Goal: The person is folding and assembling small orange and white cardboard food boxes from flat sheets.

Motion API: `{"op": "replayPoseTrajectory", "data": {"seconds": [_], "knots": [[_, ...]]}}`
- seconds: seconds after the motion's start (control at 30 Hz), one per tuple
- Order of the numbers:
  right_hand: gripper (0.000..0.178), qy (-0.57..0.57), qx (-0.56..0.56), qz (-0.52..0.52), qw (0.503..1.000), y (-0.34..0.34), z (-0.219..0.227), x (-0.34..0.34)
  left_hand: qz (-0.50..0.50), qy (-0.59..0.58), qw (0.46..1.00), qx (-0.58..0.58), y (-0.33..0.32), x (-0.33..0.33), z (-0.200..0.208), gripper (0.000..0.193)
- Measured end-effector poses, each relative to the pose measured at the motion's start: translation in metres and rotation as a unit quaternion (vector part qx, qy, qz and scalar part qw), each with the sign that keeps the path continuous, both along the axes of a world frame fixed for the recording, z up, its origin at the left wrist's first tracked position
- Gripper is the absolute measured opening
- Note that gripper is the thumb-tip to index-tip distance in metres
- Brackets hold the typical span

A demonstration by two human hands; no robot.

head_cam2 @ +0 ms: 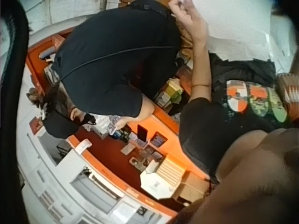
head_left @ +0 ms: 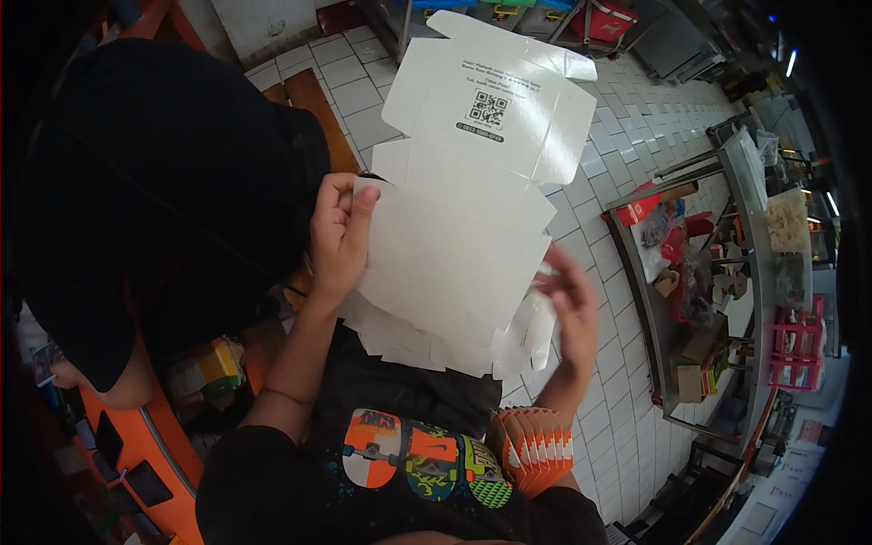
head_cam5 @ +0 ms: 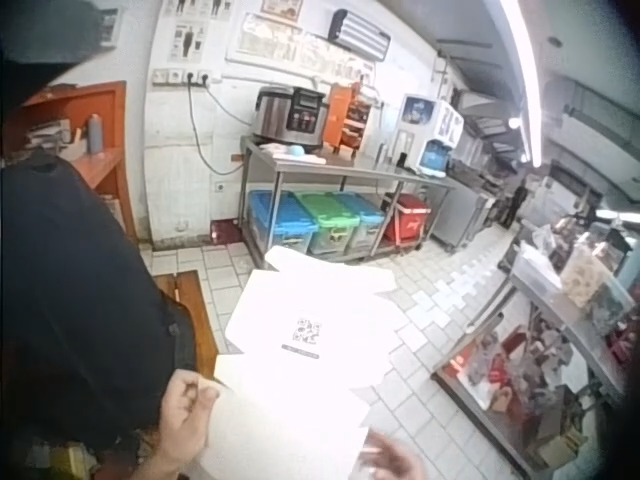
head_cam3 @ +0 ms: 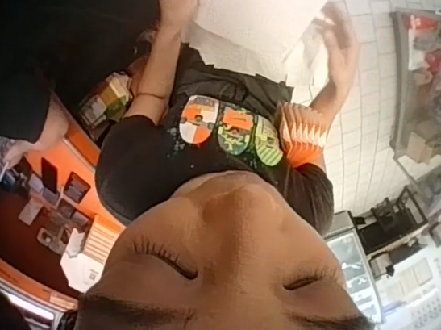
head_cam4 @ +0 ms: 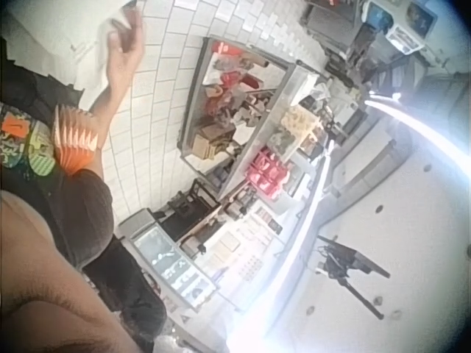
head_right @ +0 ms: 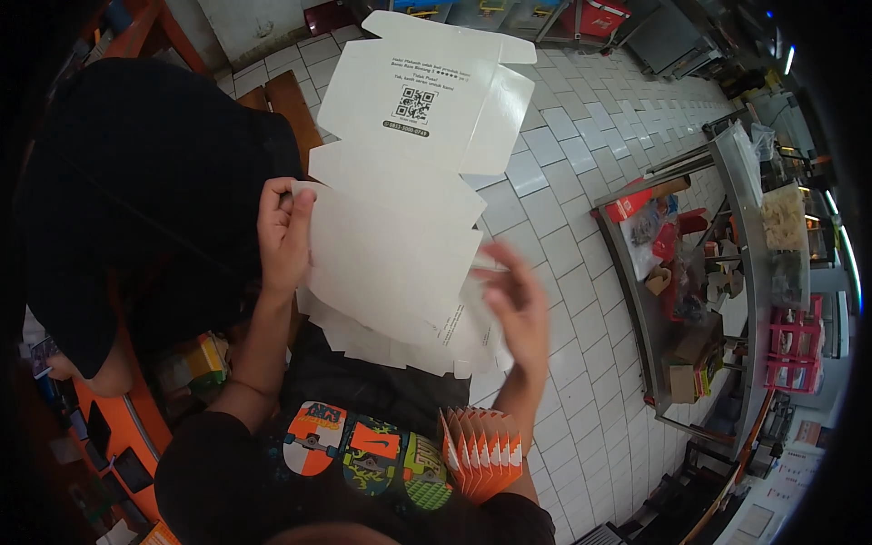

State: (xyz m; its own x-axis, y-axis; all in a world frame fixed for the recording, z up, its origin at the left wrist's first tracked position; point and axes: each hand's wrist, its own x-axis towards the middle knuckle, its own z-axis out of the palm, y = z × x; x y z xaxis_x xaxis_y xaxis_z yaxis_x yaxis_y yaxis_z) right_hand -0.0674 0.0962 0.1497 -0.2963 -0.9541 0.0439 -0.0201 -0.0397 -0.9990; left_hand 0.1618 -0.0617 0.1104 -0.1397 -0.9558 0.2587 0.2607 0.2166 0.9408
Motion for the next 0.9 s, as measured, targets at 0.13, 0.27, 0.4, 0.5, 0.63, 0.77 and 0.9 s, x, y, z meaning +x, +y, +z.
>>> {"op": "replayPoseTrajectory", "data": {"seconds": [0.13, 0.27, 0.4, 0.5, 0.63, 0.77, 0.9], "knots": [[0.019, -0.091, 0.101, 0.001, 0.991, -0.015, -0.021, 0.024, 0.064, -0.158, 0.985, 0.001, -0.004, -0.014, -0.004, 0.025], [0.016, -0.068, 0.108, -0.084, 0.988, -0.028, -0.042, 0.028, 0.141, -0.393, 0.845, -0.336, 0.025, -0.023, 0.001, 0.044], [0.014, -0.07, 0.132, -0.128, 0.981, -0.031, -0.05, 0.029, -0.083, -0.372, 0.863, -0.332, 0.07, -0.042, -0.006, 0.038], [0.019, -0.079, 0.131, -0.148, 0.977, -0.03, -0.061, 0.024, -0.085, -0.37, 0.878, -0.293, 0.067, -0.053, -0.038, 0.025], [0.028, -0.113, 0.133, -0.143, 0.974, -0.023, -0.062, 0.016, -0.105, -0.317, 0.923, -0.193, 0.053, -0.057, -0.053, 0.011], [0.035, -0.012, 0.102, -0.146, 0.984, -0.015, -0.059, 0.025, -0.249, -0.139, 0.944, 0.165, 0.043, -0.058, -0.064, 0.02], [0.033, 0.312, 0.039, -0.096, 0.944, -0.014, -0.042, 0.034, -0.238, -0.109, 0.944, 0.2, 0.048, -0.063, -0.07, 0.018]]}}
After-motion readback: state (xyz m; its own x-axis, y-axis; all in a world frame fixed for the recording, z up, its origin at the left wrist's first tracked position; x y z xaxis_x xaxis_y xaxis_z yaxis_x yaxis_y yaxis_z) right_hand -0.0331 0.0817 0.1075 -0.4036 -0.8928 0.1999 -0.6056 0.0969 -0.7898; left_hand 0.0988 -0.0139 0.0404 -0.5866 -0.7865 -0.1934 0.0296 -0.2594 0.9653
